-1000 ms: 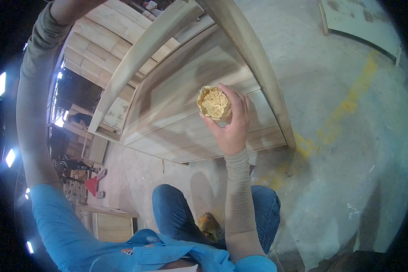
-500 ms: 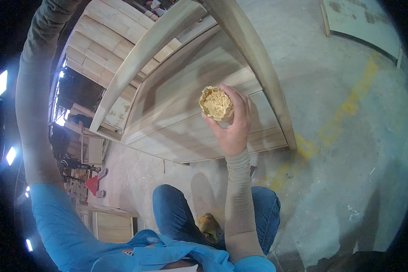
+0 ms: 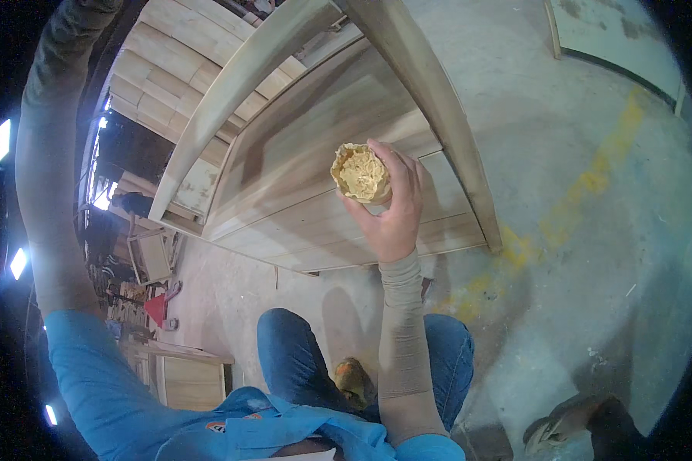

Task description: The person sits on the floor and uses a putty knife to apply a yellowish filler substance to the edges and joints of a wooden furniture frame. They repeatedly scoop the filler from a container and smooth it into the gaps along the wood.

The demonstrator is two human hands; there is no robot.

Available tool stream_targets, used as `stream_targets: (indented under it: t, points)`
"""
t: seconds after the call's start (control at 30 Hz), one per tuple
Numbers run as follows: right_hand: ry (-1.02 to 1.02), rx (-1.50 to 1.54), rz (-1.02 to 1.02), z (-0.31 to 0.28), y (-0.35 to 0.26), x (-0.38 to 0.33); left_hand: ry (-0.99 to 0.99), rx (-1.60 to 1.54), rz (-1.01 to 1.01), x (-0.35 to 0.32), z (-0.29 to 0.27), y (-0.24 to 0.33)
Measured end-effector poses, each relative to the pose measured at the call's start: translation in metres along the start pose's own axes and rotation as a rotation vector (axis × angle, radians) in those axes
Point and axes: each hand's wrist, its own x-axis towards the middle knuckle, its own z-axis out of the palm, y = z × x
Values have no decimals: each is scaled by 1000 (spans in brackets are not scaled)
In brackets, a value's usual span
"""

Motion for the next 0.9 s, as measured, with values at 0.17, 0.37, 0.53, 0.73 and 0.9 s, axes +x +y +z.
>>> stream_targets:
  t: [0.17, 0.37, 0.53, 0.73, 0.9]
  points:
    - [1, -18, -12, 2, -9, 1, 85, 158, 47, -20, -19, 23]
    - [7, -2, -20, 2, -5, 1, 431, 54, 453, -14, 5, -10]
    - [12, -18, -38, -3, -2, 4, 464, 154, 499, -14, 19, -12]
    - [4, 35, -5, 10, -10, -3, 315, 168, 473, -25, 17, -14]
    - [-7, -8, -5, -1, -4, 2, 427, 143, 425, -19, 22, -11]
